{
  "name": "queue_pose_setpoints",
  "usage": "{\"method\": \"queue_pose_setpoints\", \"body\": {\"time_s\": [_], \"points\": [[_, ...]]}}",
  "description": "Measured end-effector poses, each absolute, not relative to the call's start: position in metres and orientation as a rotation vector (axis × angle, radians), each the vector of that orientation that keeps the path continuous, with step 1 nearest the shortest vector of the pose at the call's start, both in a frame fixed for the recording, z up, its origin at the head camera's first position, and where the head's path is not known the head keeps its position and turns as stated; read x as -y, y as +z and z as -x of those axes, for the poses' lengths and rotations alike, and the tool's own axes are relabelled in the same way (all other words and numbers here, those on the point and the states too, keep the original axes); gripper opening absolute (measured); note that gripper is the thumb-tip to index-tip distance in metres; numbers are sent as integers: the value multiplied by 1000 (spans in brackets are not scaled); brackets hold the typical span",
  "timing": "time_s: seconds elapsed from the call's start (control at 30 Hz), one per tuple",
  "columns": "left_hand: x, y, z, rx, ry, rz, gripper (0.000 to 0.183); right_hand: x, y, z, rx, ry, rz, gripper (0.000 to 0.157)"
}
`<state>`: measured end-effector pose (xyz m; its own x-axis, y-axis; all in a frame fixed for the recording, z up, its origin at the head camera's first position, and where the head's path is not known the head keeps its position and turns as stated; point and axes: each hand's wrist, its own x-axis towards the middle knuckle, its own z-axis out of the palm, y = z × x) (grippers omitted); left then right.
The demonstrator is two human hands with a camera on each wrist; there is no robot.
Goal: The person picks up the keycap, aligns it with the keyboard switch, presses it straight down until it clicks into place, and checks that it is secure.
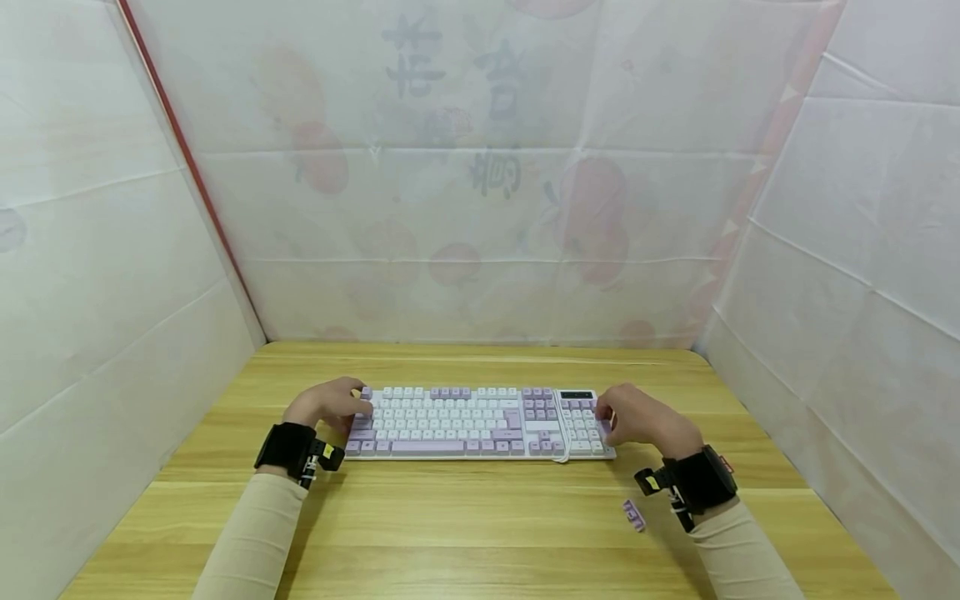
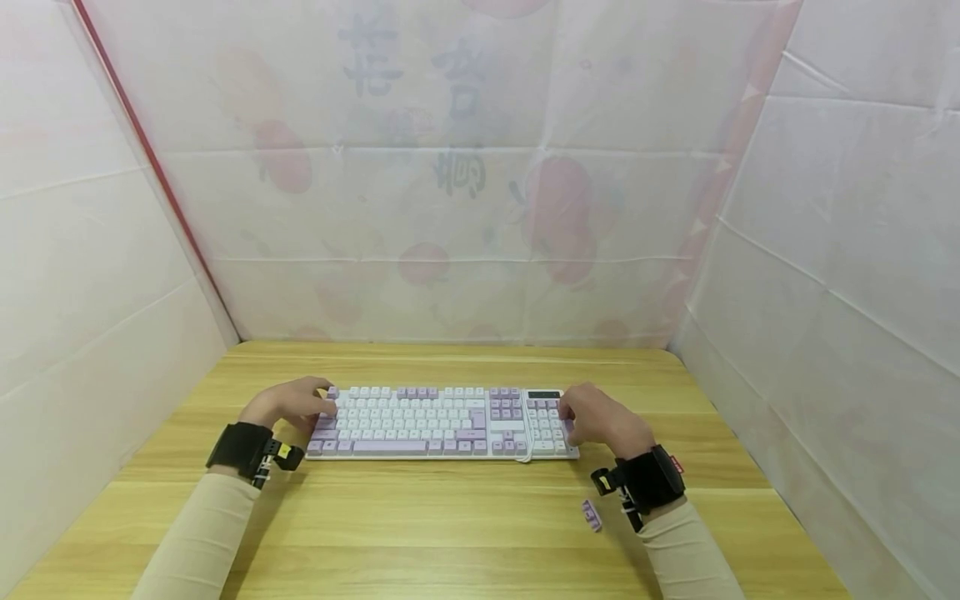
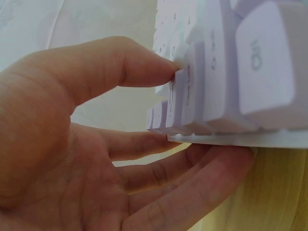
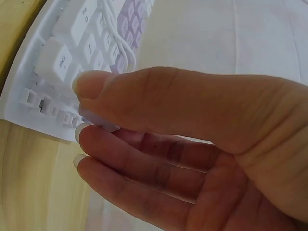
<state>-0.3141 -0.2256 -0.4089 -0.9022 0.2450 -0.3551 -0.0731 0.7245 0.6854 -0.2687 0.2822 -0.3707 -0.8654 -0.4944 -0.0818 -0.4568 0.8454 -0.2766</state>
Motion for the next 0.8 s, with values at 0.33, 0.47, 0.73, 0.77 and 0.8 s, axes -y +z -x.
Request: {"method": "queue_pose_setpoints", "body": {"time_s": [0.33,0.47,0.73,0.77,0.8], "points": [[226,-409,314,-2510,1013,-138,73,-285,-376,270,-2875,-357,765,21],[226,-409,315,-2509,1015,-132,73,-286,-378,272,-2879,-371,765,22],[226,-412,315,-2505,1031,-120,73,-287,-380,273,-2880,-369,774,21],[226,-412,315,-2505,1030,-120,73,-287,-380,273,-2875,-371,767,21],[226,-412,315,-2504,1030,-121,73,-287,-380,274,-2870,-375,756,21]]}}
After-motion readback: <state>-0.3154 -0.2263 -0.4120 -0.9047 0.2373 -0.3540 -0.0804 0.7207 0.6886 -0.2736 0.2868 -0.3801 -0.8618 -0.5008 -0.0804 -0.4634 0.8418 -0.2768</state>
